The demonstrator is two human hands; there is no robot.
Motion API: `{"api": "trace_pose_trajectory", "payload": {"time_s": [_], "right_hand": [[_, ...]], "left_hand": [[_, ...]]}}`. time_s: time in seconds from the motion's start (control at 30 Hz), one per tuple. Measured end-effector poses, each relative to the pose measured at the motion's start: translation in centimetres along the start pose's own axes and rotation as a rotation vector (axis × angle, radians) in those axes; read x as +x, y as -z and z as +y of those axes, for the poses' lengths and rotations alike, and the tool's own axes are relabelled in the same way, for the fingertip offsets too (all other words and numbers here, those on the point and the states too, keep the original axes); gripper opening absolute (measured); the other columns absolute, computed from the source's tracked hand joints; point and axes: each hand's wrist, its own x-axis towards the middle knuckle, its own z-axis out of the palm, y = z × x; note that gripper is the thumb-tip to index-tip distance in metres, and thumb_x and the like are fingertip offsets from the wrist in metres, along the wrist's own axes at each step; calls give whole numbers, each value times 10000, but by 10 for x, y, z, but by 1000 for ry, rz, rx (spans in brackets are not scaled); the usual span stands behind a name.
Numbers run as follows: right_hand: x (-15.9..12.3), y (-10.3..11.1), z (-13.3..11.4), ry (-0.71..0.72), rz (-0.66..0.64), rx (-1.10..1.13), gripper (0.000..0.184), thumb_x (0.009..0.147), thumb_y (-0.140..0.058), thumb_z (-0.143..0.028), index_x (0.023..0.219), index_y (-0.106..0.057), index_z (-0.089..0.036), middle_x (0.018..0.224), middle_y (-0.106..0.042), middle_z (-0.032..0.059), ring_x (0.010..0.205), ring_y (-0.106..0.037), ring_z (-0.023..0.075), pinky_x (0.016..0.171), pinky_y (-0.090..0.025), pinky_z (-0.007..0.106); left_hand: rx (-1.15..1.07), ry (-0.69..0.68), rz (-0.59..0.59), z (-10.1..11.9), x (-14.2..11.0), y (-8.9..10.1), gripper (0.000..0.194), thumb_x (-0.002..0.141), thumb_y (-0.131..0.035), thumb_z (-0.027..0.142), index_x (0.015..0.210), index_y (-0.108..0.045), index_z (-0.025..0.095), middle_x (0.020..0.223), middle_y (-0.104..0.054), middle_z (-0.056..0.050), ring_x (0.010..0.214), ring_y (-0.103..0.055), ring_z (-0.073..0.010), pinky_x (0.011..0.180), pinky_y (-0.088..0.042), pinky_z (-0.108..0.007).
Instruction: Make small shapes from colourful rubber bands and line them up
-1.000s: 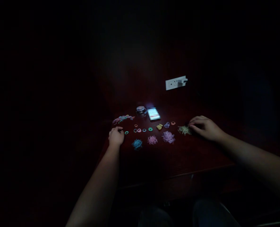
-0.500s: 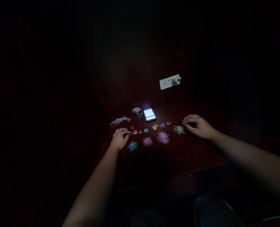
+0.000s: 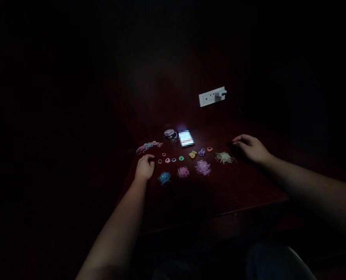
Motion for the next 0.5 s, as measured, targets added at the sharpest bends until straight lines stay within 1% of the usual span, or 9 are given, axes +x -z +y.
{"api": "trace_pose_trajectory", "payload": {"time_s": [0.13, 0.2, 0.33, 0.4, 0.5], "right_hand": [[-1, -1, -1, 54, -34, 17, 170, 771, -554, -321, 842, -628, -185, 763, -675, 56, 620, -582, 169, 551, -462, 286], [-2, -2, -2, 74, -68, -7, 167, 765, -546, -309, 830, -626, -178, 716, -659, 46, 589, -565, 163, 536, -451, 287], [-1, -3, -1, 102, -88, -78, 159, 752, -520, -271, 818, -628, -175, 669, -643, 32, 556, -546, 151, 537, -446, 288], [0, -3, 0, 105, -81, -98, 157, 745, -516, -259, 811, -631, -176, 668, -642, 31, 553, -542, 149, 538, -443, 288], [2, -4, 2, 91, -81, -106, 155, 739, -510, -251, 806, -629, -178, 689, -647, 36, 577, -557, 160, 545, -442, 292]], "left_hand": [[39, 154, 12, -5, 1, 1, 257, 772, -512, 205, 993, -640, 186, 1067, -664, -88, 1016, -607, -235, 956, -453, -359], [87, 199, 18, -4, 0, 2, 241, 773, -527, 240, 972, -652, 189, 1051, -663, -100, 1014, -608, -252, 946, -455, -373], [190, 224, 57, -1, -3, 7, 237, 775, -538, 287, 944, -682, 204, 1050, -653, -123, 1015, -599, -292, 934, -451, -419], [223, 238, 34, -1, -4, 9, 244, 773, -555, 335, 930, -695, 211, 1047, -656, -126, 1021, -596, -301, 935, -447, -426], [225, 243, -18, -2, -7, 11, 255, 768, -575, 398, 888, -709, 217, 993, -674, -117, 1008, -605, -290, 941, -442, -411]]}}
